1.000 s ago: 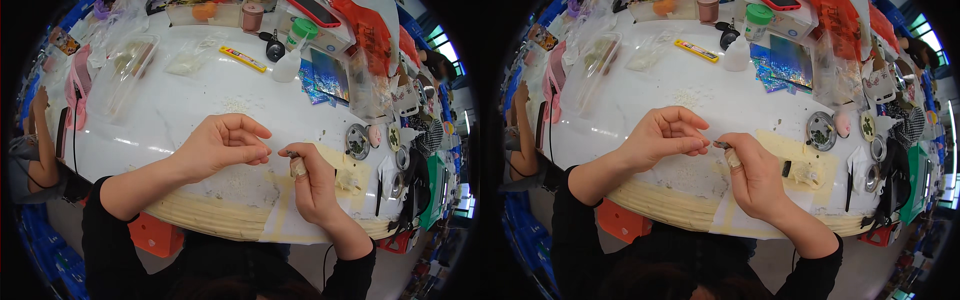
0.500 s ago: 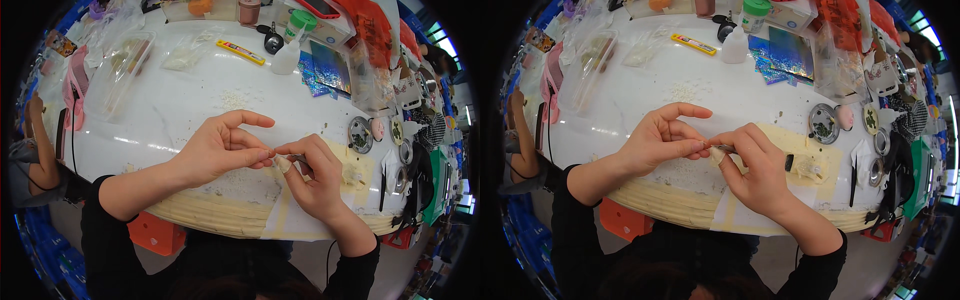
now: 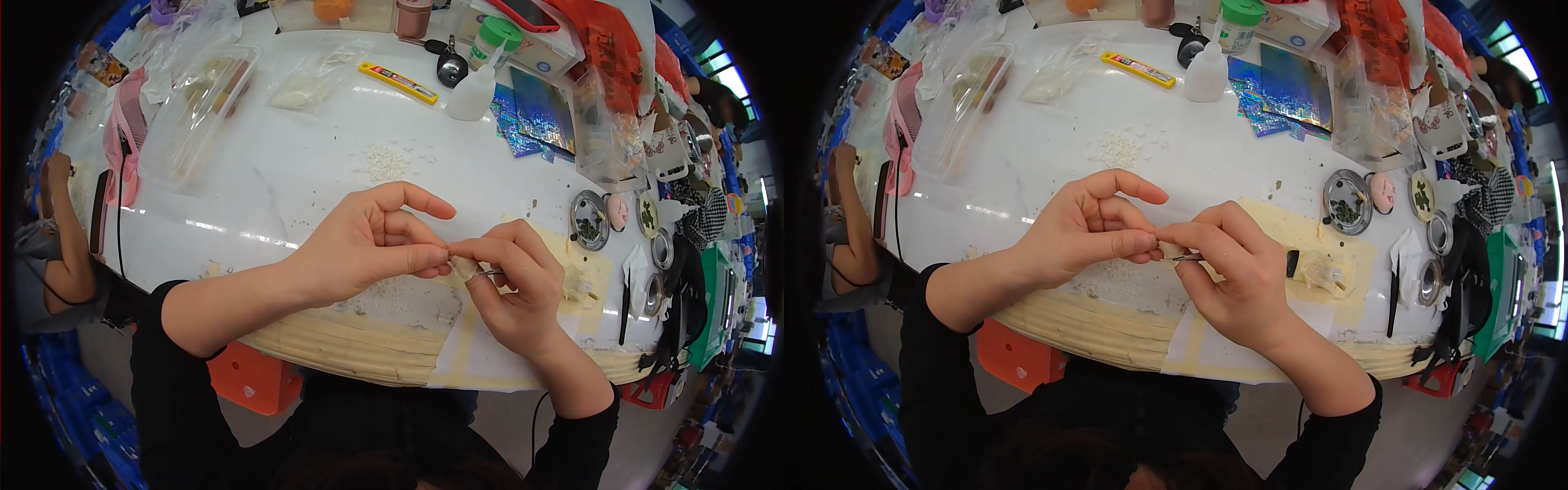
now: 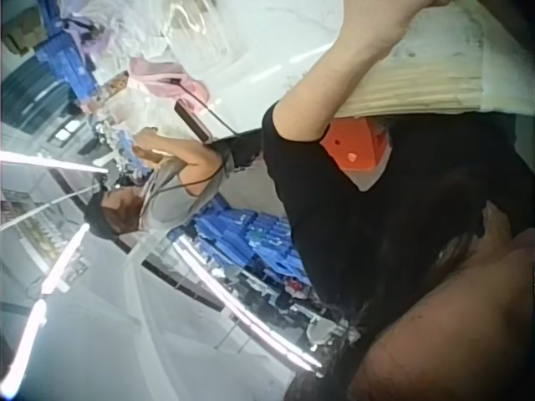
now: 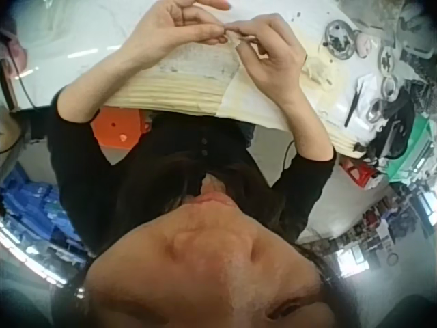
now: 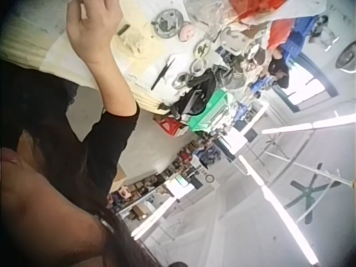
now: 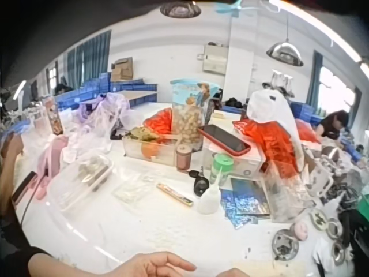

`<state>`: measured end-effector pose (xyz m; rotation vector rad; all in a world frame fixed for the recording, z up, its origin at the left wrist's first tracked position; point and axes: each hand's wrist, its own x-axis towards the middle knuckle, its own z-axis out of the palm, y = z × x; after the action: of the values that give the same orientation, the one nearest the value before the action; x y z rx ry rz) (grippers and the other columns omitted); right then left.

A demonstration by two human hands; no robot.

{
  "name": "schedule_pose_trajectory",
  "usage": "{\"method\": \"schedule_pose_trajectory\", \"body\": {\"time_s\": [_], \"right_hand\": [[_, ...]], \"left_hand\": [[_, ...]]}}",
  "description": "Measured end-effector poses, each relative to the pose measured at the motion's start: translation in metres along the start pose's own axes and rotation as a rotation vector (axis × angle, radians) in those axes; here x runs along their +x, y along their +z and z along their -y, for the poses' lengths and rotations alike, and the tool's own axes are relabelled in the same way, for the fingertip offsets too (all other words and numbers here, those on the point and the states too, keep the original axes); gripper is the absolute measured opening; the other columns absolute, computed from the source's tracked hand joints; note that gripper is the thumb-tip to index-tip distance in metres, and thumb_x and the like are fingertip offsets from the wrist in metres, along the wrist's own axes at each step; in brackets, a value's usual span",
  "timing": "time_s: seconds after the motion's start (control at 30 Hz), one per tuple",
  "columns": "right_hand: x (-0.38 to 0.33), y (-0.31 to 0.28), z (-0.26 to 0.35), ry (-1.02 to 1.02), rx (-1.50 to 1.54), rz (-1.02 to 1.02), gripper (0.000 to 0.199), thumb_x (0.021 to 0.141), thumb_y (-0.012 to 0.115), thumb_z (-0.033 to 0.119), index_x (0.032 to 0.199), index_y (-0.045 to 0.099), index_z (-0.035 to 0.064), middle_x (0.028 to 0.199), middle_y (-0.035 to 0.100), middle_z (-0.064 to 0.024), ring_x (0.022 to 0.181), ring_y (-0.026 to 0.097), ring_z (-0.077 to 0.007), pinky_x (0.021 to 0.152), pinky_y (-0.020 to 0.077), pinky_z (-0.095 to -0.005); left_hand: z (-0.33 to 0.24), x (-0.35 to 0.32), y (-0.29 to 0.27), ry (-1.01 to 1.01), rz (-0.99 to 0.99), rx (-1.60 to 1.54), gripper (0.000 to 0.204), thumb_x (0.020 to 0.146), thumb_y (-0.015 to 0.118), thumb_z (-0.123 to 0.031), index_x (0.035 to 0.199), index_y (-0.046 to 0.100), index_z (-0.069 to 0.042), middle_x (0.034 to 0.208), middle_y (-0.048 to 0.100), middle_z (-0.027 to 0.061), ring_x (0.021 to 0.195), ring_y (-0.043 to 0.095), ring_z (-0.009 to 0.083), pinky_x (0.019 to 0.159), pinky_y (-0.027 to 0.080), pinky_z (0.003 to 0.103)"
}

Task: The recorder is using tweezers to assemble tiny components into a larger toy housing unit at a factory workbench.

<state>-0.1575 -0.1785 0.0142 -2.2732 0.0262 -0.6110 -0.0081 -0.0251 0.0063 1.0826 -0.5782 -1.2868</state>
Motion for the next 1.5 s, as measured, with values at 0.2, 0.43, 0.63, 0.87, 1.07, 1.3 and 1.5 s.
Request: {"method": "schedule_pose_trajectory", "body": {"time_s": [0.2, 0.43, 0.63, 0.87, 1.07, 1.3, 1.5], "right_hand": [[0.000, 0.002, 0.002, -0.034, 0.010, -0.048, 0.034, 0.065, 0.065, -0.011, 0.095, 0.069, 0.0037, 0.080, 0.057, -0.0056, 0.066, 0.060, -0.0147, 0.053, 0.0494, -0.0254], [0.002, 0.000, -0.004, -0.226, -0.285, -0.162, 0.034, 0.060, 0.072, -0.005, 0.093, 0.068, 0.0034, 0.079, 0.057, -0.0050, 0.060, 0.058, -0.0149, 0.047, 0.0452, -0.0261], [-0.004, 0.008, -0.009, -0.382, -0.449, -0.171, 0.038, 0.055, 0.072, 0.002, 0.093, 0.069, 0.0030, 0.078, 0.056, -0.0038, 0.056, 0.054, -0.0139, 0.044, 0.0408, -0.0256], [-0.004, 0.009, -0.004, -0.305, -0.322, -0.120, 0.050, 0.055, 0.068, -0.002, 0.105, 0.070, 0.0029, 0.077, 0.056, -0.0051, 0.056, 0.055, -0.0156, 0.046, 0.0429, -0.0268], [-0.003, 0.003, -0.001, -0.082, 0.047, -0.028, 0.043, 0.067, 0.066, -0.002, 0.109, 0.069, 0.0027, 0.079, 0.059, -0.0071, 0.059, 0.055, -0.0148, 0.048, 0.0435, -0.0268], [0.000, -0.009, 0.009, 0.068, 0.033, 0.059, 0.027, 0.080, 0.066, 0.011, 0.106, 0.064, 0.0038, 0.081, 0.061, -0.0082, 0.061, 0.057, -0.0179, 0.052, 0.0444, -0.0291], [-0.003, -0.005, -0.004, 0.003, -0.255, 0.088, 0.014, 0.084, 0.064, 0.014, 0.094, 0.058, 0.0062, 0.076, 0.058, -0.0060, 0.060, 0.057, -0.0228, 0.051, 0.0435, -0.0324]], "left_hand": [[0.005, 0.002, -0.004, -0.091, -0.008, -0.067, 0.015, 0.091, 0.064, -0.003, 0.105, 0.061, 0.001, 0.094, 0.070, 0.0118, 0.088, 0.070, 0.0188, 0.077, 0.058, 0.027], [0.006, -0.003, 0.003, -0.063, -0.040, 0.005, 0.015, 0.091, 0.064, -0.004, 0.104, 0.068, 0.004, 0.097, 0.071, 0.0144, 0.088, 0.070, 0.0189, 0.078, 0.057, 0.027], [0.009, -0.004, 0.002, -0.041, -0.012, -0.049, 0.020, 0.091, 0.065, -0.006, 0.107, 0.067, 0.005, 0.097, 0.070, 0.0153, 0.089, 0.069, 0.0177, 0.082, 0.057, 0.027], [0.002, -0.003, 0.002, -0.002, -0.062, -0.027, 0.017, 0.091, 0.064, -0.004, 0.105, 0.067, 0.005, 0.095, 0.071, 0.0140, 0.086, 0.069, 0.0165, 0.079, 0.057, 0.027], [0.006, -0.001, -0.004, 0.093, -0.037, 0.070, 0.012, 0.092, 0.063, -0.003, 0.101, 0.066, 0.004, 0.094, 0.070, 0.0119, 0.087, 0.069, 0.0155, 0.077, 0.057, 0.027], [0.005, -0.002, -0.002, 0.109, -0.069, 0.158, 0.008, 0.092, 0.062, -0.004, 0.098, 0.063, 0.002, 0.093, 0.069, 0.0099, 0.086, 0.068, 0.0143, 0.075, 0.057, 0.026], [0.004, -0.003, -0.001, 0.071, -0.037, 0.258, 0.008, 0.093, 0.063, -0.006, 0.096, 0.063, 0.002, 0.092, 0.068, 0.0095, 0.085, 0.069, 0.0143, 0.073, 0.057, 0.026]]}}
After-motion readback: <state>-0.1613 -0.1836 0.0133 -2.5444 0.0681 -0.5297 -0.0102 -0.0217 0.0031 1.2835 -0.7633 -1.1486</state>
